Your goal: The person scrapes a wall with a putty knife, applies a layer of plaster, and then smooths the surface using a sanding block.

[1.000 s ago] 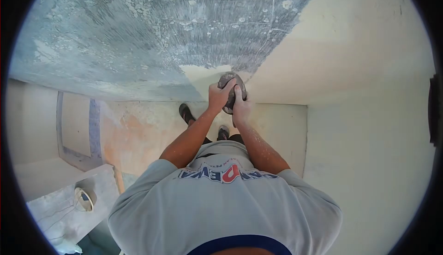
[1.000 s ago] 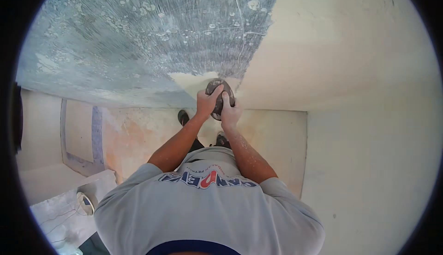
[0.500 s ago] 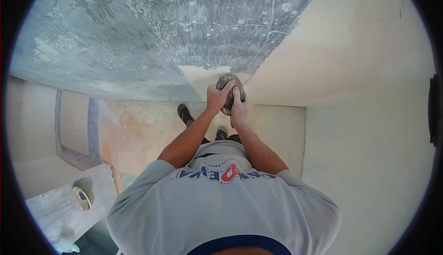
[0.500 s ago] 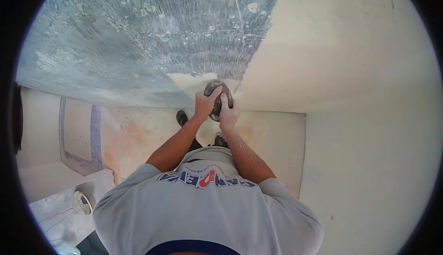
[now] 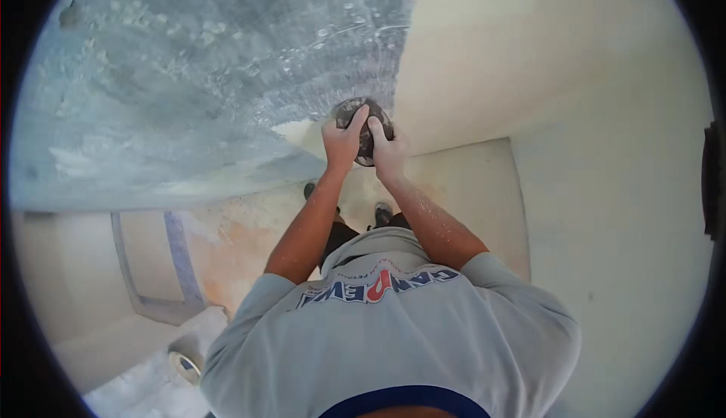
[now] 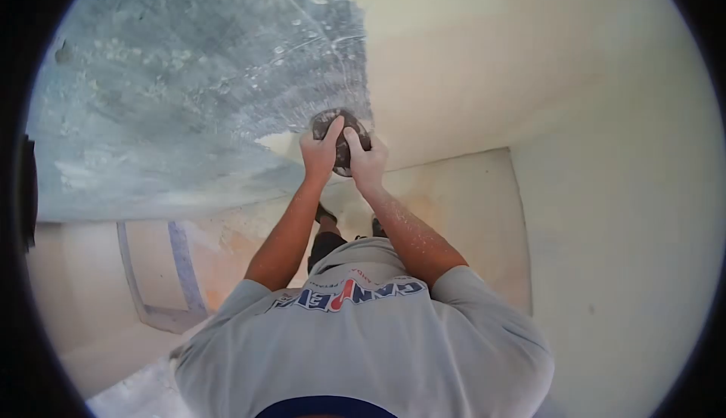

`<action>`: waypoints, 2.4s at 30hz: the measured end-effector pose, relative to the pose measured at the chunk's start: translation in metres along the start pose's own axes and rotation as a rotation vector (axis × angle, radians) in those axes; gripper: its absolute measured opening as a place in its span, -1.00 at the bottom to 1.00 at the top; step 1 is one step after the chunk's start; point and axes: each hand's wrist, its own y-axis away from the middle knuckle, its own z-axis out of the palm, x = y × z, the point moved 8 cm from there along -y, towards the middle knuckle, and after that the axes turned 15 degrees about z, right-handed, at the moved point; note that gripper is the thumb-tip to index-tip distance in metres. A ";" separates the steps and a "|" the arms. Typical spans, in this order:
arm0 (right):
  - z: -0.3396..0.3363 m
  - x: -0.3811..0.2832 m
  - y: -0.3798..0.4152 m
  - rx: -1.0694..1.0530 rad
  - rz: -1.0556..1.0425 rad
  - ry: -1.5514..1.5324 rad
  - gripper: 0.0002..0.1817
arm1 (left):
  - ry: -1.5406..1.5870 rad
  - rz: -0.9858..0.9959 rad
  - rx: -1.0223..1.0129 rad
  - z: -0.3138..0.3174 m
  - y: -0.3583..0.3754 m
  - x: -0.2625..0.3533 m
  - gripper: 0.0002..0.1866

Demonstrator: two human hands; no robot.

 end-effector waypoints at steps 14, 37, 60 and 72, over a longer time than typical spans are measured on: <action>-0.045 0.075 -0.001 0.120 0.100 0.208 -0.54 | -0.138 -0.030 0.039 -0.006 0.042 -0.063 -0.67; -0.024 0.037 0.001 0.110 0.059 0.291 -0.53 | -0.119 -0.101 0.041 -0.012 0.021 -0.046 -0.64; -0.030 0.041 -0.012 0.140 0.037 0.197 -0.54 | -0.084 -0.071 -0.002 0.001 0.016 -0.045 -0.66; -0.039 0.035 0.005 0.223 0.048 0.328 -0.53 | -0.106 -0.004 0.022 0.003 0.021 -0.040 -0.64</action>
